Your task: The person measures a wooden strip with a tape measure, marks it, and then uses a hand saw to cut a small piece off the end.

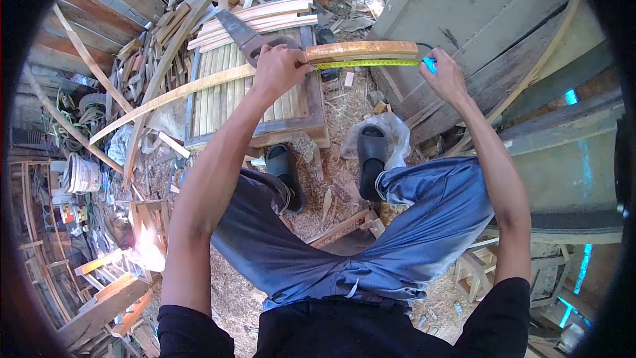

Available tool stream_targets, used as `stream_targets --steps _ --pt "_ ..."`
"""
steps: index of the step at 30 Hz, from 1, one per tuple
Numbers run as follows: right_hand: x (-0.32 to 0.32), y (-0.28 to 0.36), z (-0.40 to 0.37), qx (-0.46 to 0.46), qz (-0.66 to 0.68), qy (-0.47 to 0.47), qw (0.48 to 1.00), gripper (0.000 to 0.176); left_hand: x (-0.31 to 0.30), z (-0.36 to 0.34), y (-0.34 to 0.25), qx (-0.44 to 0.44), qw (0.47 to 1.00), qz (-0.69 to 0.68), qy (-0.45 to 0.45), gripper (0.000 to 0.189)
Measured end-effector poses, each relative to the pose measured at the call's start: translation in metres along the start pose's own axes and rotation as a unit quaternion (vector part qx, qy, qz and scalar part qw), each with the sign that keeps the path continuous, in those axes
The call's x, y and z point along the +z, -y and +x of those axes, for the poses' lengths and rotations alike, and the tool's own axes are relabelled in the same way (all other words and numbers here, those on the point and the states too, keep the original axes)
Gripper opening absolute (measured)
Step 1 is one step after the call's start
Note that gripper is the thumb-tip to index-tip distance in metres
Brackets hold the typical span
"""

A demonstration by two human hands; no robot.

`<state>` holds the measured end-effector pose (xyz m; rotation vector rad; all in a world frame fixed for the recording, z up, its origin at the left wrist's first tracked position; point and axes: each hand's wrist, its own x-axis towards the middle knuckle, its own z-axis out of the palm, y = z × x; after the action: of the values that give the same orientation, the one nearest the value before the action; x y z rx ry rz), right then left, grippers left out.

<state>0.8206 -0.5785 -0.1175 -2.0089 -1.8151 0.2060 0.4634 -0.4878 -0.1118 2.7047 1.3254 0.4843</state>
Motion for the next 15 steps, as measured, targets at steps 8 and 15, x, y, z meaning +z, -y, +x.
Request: stream_targets --steps 8,15 --pt "-0.0006 0.0052 0.0004 0.007 -0.005 -0.006 1.0 0.029 0.002 0.0003 0.0 0.013 1.0 -0.015 -0.016 0.013" --pt "0.0015 0.0017 0.0005 -0.013 -0.003 -0.009 1.0 0.028 0.0063 -0.0007 -0.0008 0.018 0.999 -0.017 -0.036 0.014"
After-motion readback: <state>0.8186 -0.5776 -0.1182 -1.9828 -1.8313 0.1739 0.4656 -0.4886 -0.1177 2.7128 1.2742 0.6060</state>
